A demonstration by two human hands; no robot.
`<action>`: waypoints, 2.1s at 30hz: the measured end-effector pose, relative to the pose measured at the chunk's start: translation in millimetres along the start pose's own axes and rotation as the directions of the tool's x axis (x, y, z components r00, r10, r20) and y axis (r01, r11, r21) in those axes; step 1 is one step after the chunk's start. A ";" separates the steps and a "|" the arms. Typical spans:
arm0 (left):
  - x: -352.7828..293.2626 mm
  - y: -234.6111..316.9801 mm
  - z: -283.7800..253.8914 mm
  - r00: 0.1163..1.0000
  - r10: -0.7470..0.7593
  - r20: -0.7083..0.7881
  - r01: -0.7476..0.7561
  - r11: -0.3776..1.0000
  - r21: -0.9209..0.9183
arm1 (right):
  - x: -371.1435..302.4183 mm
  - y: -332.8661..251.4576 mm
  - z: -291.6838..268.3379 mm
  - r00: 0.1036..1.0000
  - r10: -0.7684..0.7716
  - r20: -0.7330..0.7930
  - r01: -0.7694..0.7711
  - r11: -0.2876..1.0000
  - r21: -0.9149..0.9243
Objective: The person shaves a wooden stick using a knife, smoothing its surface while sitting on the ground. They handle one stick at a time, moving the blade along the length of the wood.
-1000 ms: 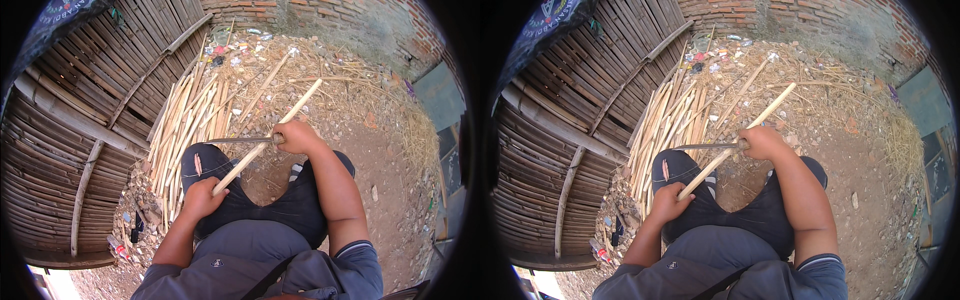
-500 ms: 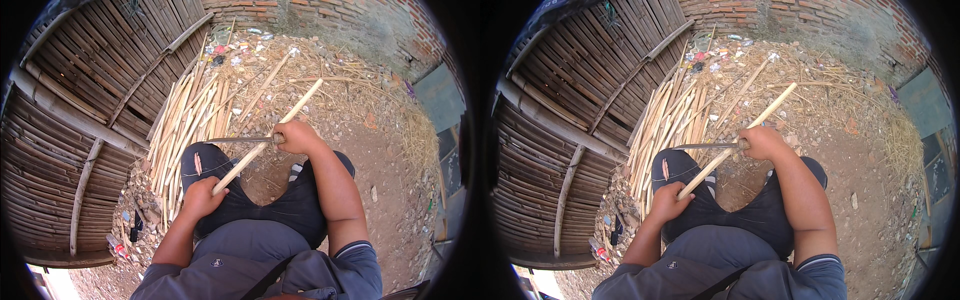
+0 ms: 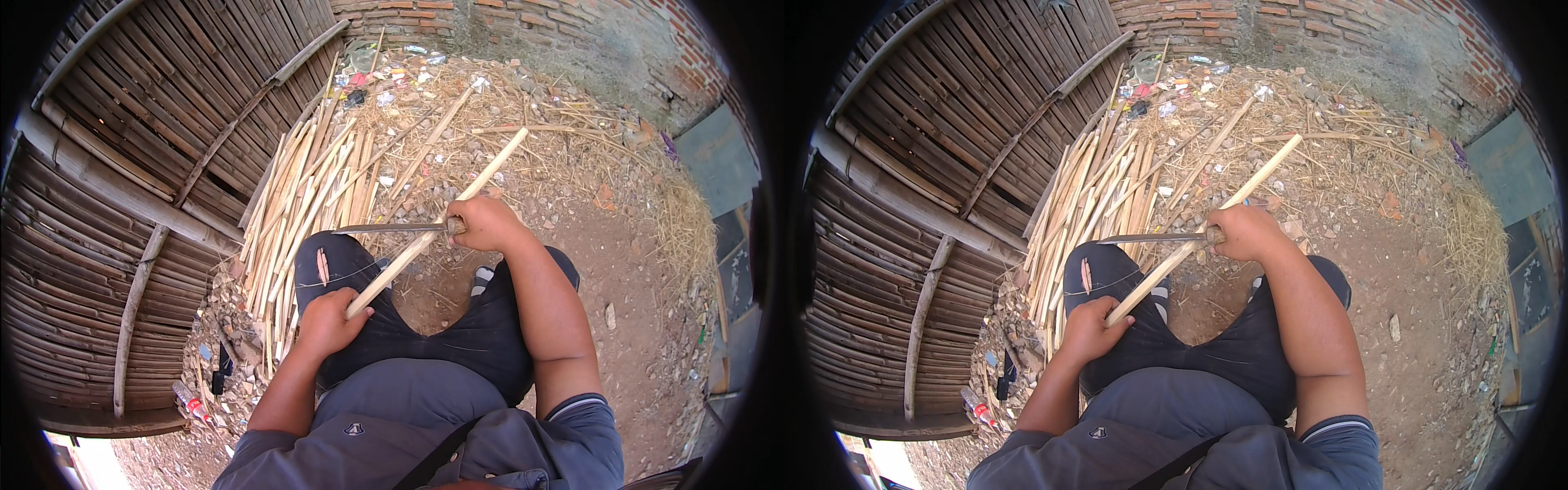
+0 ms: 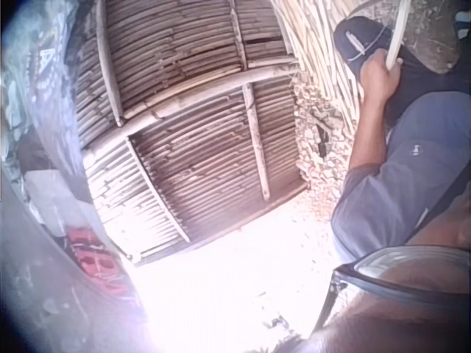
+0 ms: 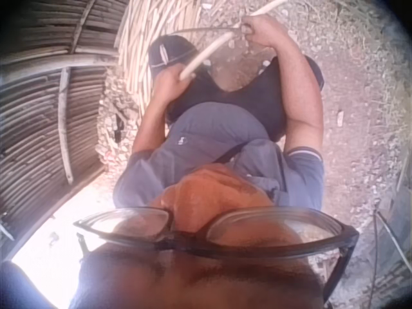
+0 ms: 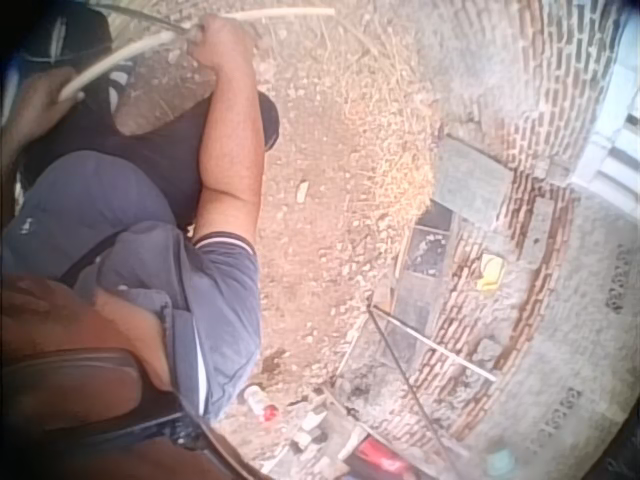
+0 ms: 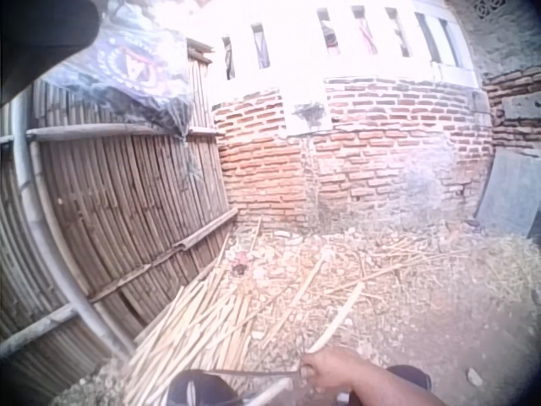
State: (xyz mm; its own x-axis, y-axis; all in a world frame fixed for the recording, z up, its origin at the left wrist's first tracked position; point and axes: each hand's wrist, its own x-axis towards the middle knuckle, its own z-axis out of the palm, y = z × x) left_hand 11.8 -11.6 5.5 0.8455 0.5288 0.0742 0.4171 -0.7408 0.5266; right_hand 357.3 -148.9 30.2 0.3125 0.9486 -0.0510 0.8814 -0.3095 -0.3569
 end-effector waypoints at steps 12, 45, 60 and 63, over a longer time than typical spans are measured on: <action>0.1 0.5 -0.1 1.000 -0.015 0.017 0.015 1.000 0.015 | 1.4 3.5 3.5 1.000 -0.004 0.016 0.003 0.999 0.034; 0.5 5.7 -4.6 0.997 -0.045 0.067 0.043 0.999 0.032 | -1.2 1.7 1.9 0.999 -0.003 0.052 0.001 1.000 0.030; 0.9 6.5 -4.7 0.998 -0.031 0.061 0.030 0.999 0.016 | -1.1 4.1 3.6 0.999 -0.005 0.040 0.003 0.999 0.040; 1.3 7.9 -5.3 0.998 -0.032 0.062 0.032 0.999 0.013 | -1.2 4.5 3.7 0.999 -0.006 0.038 0.004 0.999 0.037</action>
State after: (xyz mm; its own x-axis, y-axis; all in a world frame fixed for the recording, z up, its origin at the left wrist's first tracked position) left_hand 14.4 -14.6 14.2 0.8508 0.5255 0.0041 0.4479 -0.7292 0.5174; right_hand 359.6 -151.1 25.2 0.2937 0.9521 -0.0847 0.8691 -0.3028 -0.3911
